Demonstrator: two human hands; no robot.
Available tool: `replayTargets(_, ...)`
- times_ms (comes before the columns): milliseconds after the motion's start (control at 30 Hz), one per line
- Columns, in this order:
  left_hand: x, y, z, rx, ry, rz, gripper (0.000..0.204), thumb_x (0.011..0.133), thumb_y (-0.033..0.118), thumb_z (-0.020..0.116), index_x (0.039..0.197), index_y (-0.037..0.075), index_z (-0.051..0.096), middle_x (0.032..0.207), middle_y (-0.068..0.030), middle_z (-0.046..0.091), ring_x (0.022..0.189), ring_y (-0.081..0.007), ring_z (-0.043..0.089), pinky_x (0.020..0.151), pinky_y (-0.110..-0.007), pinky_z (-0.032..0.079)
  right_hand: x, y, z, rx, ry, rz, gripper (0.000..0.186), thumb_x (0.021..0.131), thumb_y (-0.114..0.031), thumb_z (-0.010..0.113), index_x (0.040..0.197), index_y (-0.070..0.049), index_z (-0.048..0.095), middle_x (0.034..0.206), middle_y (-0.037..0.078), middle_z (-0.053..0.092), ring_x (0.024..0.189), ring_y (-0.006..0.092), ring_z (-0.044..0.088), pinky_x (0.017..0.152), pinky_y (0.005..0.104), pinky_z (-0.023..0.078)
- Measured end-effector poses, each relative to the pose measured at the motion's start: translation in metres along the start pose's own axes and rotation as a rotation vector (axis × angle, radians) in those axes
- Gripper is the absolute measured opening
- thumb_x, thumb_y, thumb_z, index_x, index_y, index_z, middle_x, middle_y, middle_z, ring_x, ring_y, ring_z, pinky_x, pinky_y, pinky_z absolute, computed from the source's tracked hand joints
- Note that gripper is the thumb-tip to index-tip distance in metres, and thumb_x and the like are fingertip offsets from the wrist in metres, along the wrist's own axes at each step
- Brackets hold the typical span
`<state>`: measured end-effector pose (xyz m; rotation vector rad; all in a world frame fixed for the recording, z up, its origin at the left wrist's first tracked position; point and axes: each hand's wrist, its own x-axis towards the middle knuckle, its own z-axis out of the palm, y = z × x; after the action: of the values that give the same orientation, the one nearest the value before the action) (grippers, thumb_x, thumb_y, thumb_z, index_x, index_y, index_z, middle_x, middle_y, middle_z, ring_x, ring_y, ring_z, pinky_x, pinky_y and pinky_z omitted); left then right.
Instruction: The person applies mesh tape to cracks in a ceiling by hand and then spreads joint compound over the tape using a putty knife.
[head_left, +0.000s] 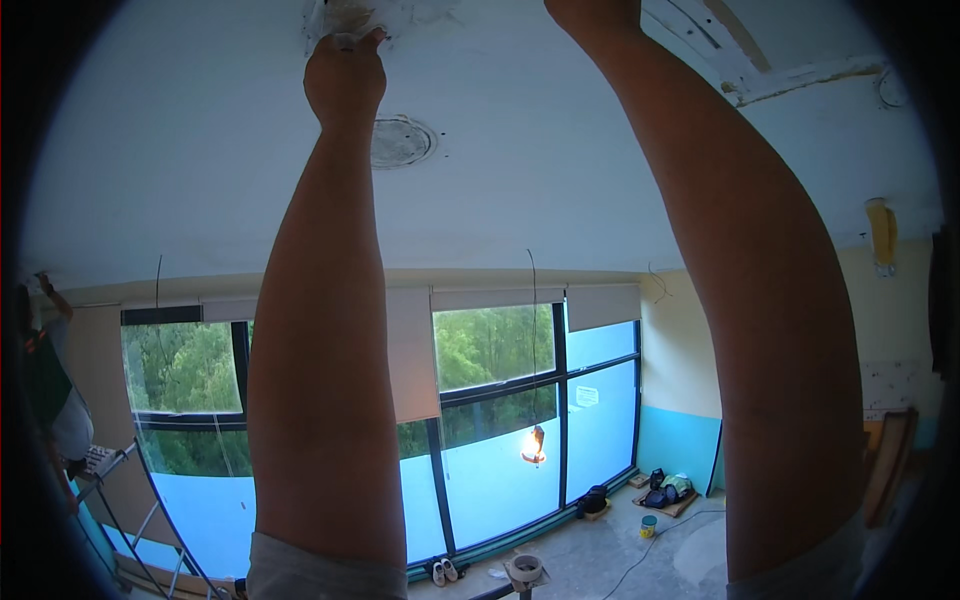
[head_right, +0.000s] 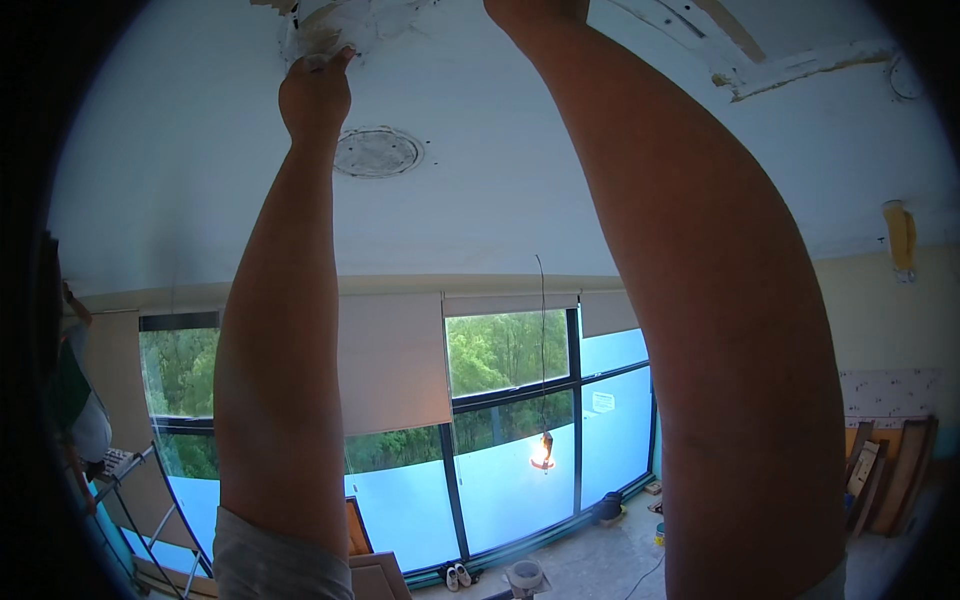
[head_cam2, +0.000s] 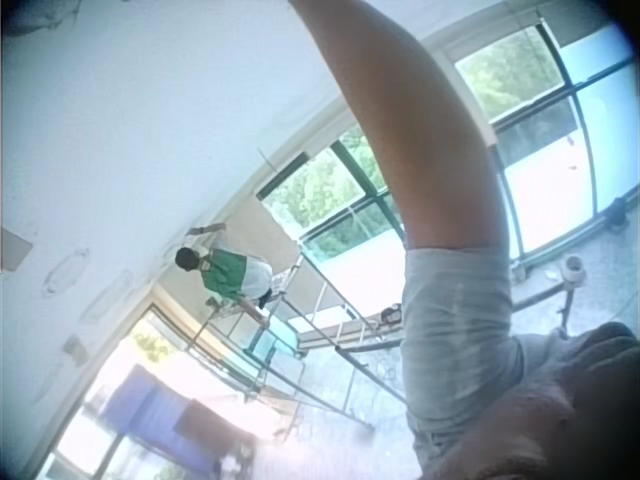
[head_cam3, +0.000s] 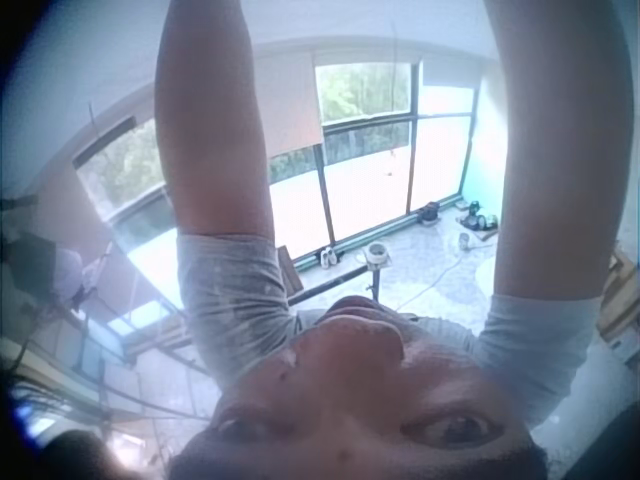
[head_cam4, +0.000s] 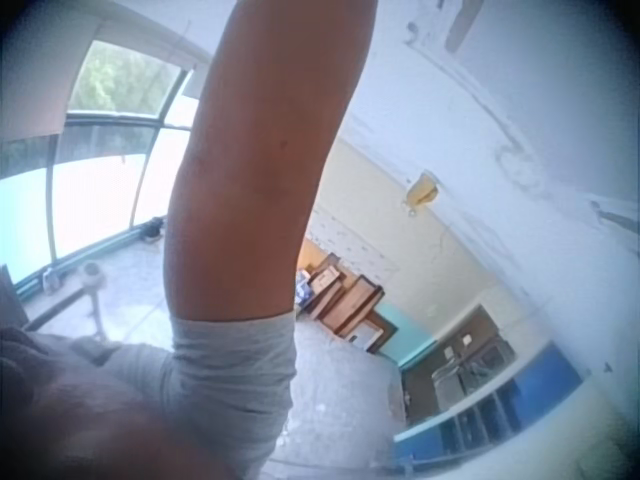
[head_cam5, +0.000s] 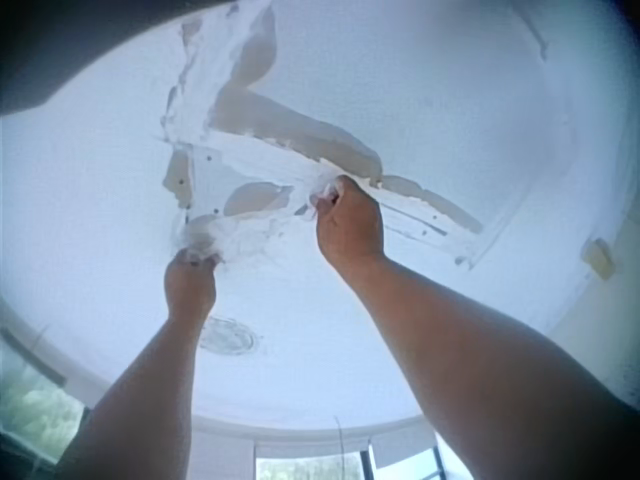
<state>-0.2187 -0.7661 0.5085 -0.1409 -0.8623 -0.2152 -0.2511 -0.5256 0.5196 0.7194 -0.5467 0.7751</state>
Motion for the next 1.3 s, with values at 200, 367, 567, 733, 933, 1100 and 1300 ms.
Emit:
replayTargets(200, 0.002, 0.001, -0.002, 0.065, -0.014, -0.028, 0.049, 0.079, 0.045, 0.071, 0.096, 0.0, 0.07, 0.092, -0.0176, 0.07, 0.09, -0.032, 0.067, 0.084, -0.038, 0.051, 0.002, -0.001, 0.001, 0.022, 0.106, 0.014, 0.024, 0.087, -0.018, 0.064, 0.094, 0.004, 0.06, 0.089, 0.026, 0.065, 0.087, 0.0409, 0.064, 0.077, 0.0436, 0.051)
replayTargets(367, -0.003, -0.006, 0.0, -0.058, -0.005, -0.091, 0.052, 0.078, 0.045, 0.071, 0.101, -0.002, 0.068, 0.1, -0.0183, 0.069, 0.099, -0.0323, 0.065, 0.086, -0.039, 0.05, 0.006, -0.025, -0.003, 0.034, 0.038, 0.043, 0.027, 0.085, -0.02, 0.064, 0.095, 0.005, 0.061, 0.089, 0.026, 0.065, 0.087, 0.0404, 0.064, 0.077, 0.0429, 0.051)
replayTargets(567, -0.018, 0.015, 0.004, 0.014, 0.052, 0.0, 0.057, 0.077, 0.047, 0.074, 0.098, -0.004, 0.064, 0.093, -0.0143, 0.069, 0.088, -0.0315, 0.067, 0.079, -0.039, 0.052, 0.012, -0.018, -0.003, 0.008, -0.123, -0.016, 0.029, 0.083, -0.023, 0.066, 0.091, 0.005, 0.065, 0.092, 0.026, 0.066, 0.087, 0.0394, 0.065, 0.077, 0.0419, 0.051)
replayTargets(733, 0.001, -0.003, -0.006, 0.233, -0.092, 0.098, 0.069, 0.076, 0.064, 0.068, 0.095, -0.002, 0.064, 0.09, -0.0154, 0.068, 0.089, -0.0301, 0.066, 0.081, -0.039, 0.051, 0.015, -0.024, -0.006, -0.001, -0.132, -0.017, 0.03, 0.084, -0.024, 0.065, 0.092, 0.005, 0.066, 0.093, 0.025, 0.067, 0.088, 0.038, 0.065, 0.079, 0.041, 0.051)
replayTargets(933, -0.003, -0.003, -0.029, 0.339, -0.247, -0.092, 0.061, 0.077, 0.061, 0.068, 0.093, 0.002, 0.065, 0.086, -0.012, 0.069, 0.08, -0.029, 0.067, 0.071, -0.039, 0.053, 0.002, -0.031, -0.011, 0.028, -0.181, 0.092, 0.029, 0.085, -0.023, 0.063, 0.096, 0.003, 0.066, 0.098, 0.024, 0.067, 0.095, 0.0378, 0.064, 0.085, 0.0403, 0.05)
replayTargets(1100, 0.019, -0.005, -0.031, 0.394, -0.167, 0.043, 0.064, 0.077, 0.063, 0.065, 0.089, 0.001, 0.065, 0.081, -0.0133, 0.068, 0.078, -0.0299, 0.067, 0.071, -0.041, 0.053, 0.006, -0.027, -0.009, 0.084, -0.177, 0.038, 0.03, 0.086, -0.022, 0.061, 0.103, 0.003, 0.065, 0.103, 0.024, 0.066, 0.099, 0.0382, 0.062, 0.088, 0.0416, 0.049)
replayTargets(1300, 0.023, 0.009, -0.047, 0.452, -0.219, 0.131, 0.059, 0.081, 0.062, 0.061, 0.098, 0.006, 0.067, 0.071, -0.0098, 0.065, 0.07, -0.0259, 0.066, 0.066, -0.038, 0.052, 0.001, -0.024, -0.012, 0.092, -0.215, 0.02, 0.03, 0.085, -0.018, 0.058, 0.106, 0.002, 0.063, 0.108, 0.024, 0.064, 0.103, 0.0381, 0.06, 0.091, 0.0419, 0.047)
